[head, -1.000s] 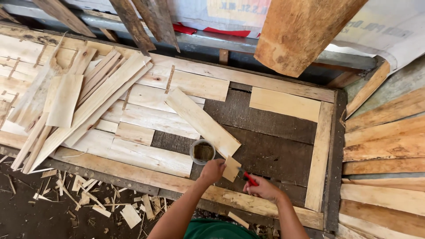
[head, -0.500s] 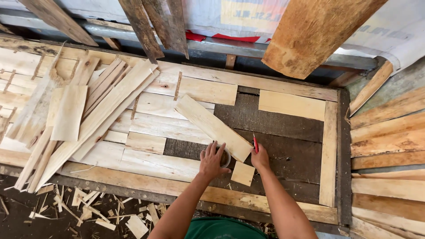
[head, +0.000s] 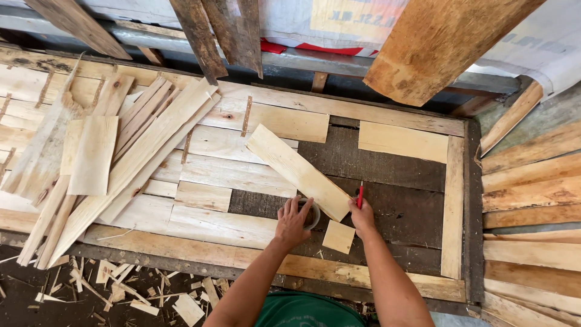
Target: Trimming and shaping thin wooden planks with a utility knife in a workshop.
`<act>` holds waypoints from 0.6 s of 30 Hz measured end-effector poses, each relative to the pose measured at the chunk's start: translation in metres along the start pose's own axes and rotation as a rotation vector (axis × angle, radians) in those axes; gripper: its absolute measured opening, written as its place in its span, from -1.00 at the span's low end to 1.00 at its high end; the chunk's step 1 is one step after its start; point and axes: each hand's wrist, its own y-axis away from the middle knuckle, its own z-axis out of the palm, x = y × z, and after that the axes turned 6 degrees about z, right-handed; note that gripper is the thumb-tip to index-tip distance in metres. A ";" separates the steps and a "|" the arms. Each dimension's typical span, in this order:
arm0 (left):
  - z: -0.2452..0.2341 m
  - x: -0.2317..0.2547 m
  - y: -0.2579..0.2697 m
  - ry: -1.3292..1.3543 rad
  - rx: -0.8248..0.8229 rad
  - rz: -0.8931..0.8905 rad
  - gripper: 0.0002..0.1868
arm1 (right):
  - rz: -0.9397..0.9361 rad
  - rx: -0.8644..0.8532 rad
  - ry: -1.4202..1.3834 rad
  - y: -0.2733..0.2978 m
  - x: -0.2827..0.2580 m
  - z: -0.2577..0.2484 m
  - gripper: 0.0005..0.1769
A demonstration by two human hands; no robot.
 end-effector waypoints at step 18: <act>-0.042 0.003 -0.011 0.075 0.341 -0.138 -0.20 | 0.140 -0.062 -0.344 -0.005 0.019 -0.041 -0.95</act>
